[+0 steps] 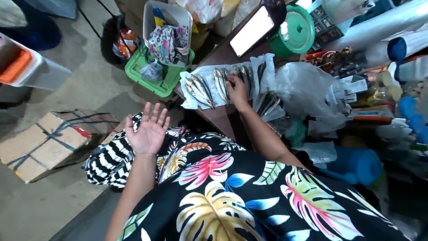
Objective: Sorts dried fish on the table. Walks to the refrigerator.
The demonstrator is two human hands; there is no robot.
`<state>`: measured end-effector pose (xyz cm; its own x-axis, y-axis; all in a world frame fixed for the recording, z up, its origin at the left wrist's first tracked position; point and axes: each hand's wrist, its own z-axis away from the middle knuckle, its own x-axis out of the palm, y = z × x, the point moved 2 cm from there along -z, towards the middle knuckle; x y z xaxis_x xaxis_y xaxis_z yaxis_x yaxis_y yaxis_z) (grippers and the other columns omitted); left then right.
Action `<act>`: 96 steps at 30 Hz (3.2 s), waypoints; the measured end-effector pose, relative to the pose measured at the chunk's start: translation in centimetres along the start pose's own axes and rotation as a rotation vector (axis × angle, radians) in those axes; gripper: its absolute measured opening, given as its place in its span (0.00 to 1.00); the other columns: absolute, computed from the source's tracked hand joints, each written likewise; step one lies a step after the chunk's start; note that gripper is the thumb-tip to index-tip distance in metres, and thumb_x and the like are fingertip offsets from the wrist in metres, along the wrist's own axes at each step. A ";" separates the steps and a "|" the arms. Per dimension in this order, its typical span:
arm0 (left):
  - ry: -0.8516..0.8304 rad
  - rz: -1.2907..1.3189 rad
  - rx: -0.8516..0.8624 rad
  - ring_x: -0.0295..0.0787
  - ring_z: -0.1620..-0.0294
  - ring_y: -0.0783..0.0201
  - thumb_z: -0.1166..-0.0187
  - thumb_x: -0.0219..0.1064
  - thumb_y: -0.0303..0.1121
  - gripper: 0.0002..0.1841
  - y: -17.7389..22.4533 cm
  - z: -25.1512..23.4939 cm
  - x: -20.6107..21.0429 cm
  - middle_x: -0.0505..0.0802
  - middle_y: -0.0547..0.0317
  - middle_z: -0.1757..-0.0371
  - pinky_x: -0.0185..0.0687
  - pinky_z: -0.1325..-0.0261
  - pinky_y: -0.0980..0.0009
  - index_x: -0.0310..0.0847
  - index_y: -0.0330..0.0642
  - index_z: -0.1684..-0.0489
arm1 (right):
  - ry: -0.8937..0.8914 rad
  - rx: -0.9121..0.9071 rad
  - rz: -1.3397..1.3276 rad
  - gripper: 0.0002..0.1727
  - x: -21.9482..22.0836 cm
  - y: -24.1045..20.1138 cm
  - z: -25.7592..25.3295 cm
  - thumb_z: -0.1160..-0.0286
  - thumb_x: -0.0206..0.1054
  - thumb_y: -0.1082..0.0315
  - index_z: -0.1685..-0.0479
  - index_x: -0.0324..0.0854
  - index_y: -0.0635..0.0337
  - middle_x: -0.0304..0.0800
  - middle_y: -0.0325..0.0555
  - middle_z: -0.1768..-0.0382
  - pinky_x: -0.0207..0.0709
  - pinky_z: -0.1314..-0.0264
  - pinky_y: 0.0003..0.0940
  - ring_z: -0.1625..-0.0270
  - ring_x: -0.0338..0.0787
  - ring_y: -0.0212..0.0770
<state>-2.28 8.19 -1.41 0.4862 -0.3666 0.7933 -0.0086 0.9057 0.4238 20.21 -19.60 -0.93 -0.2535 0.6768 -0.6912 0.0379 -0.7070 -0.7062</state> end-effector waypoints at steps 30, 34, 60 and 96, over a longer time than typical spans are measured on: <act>-0.008 -0.051 0.019 0.81 0.24 0.54 0.19 0.06 0.64 0.48 0.3 0.0 1.5 0.83 0.56 0.22 0.75 0.23 0.53 0.66 0.56 0.16 | 0.204 0.297 0.141 0.25 -9.5 8.7 -3.4 0.19 0.65 0.70 0.25 0.74 0.71 0.84 0.68 0.33 0.76 0.23 0.53 0.29 0.85 0.61; -0.012 -0.052 0.006 0.82 0.24 0.53 0.19 0.07 0.64 0.48 0.1 0.0 1.2 0.84 0.56 0.23 0.76 0.24 0.53 0.68 0.55 0.17 | 0.217 0.368 0.135 0.26 -10.5 9.2 -3.3 0.17 0.61 0.71 0.21 0.69 0.69 0.88 0.65 0.36 0.80 0.28 0.55 0.34 0.89 0.60; 0.059 -0.084 0.003 0.83 0.26 0.56 0.20 0.04 0.64 0.49 -0.3 -0.5 1.6 0.85 0.58 0.25 0.76 0.24 0.54 0.67 0.56 0.18 | 0.243 0.481 0.010 0.19 -12.0 8.8 -2.7 0.16 0.63 0.62 0.40 0.87 0.71 0.88 0.67 0.38 0.75 0.27 0.59 0.32 0.86 0.61; 0.053 -0.057 -0.001 0.76 0.20 0.53 0.17 0.09 0.64 0.45 -0.4 -0.4 0.9 0.75 0.53 0.17 0.73 0.22 0.53 0.61 0.52 0.14 | -0.078 -0.084 0.240 0.19 -0.2 0.0 2.5 0.20 0.65 0.67 0.33 0.81 0.68 0.89 0.61 0.42 0.86 0.40 0.54 0.44 0.92 0.57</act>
<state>-1.46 7.60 -1.03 0.5312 -0.4063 0.7435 0.0213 0.8837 0.4676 17.89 -20.22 -0.38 -0.3007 0.4715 -0.8290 0.1850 -0.8239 -0.5357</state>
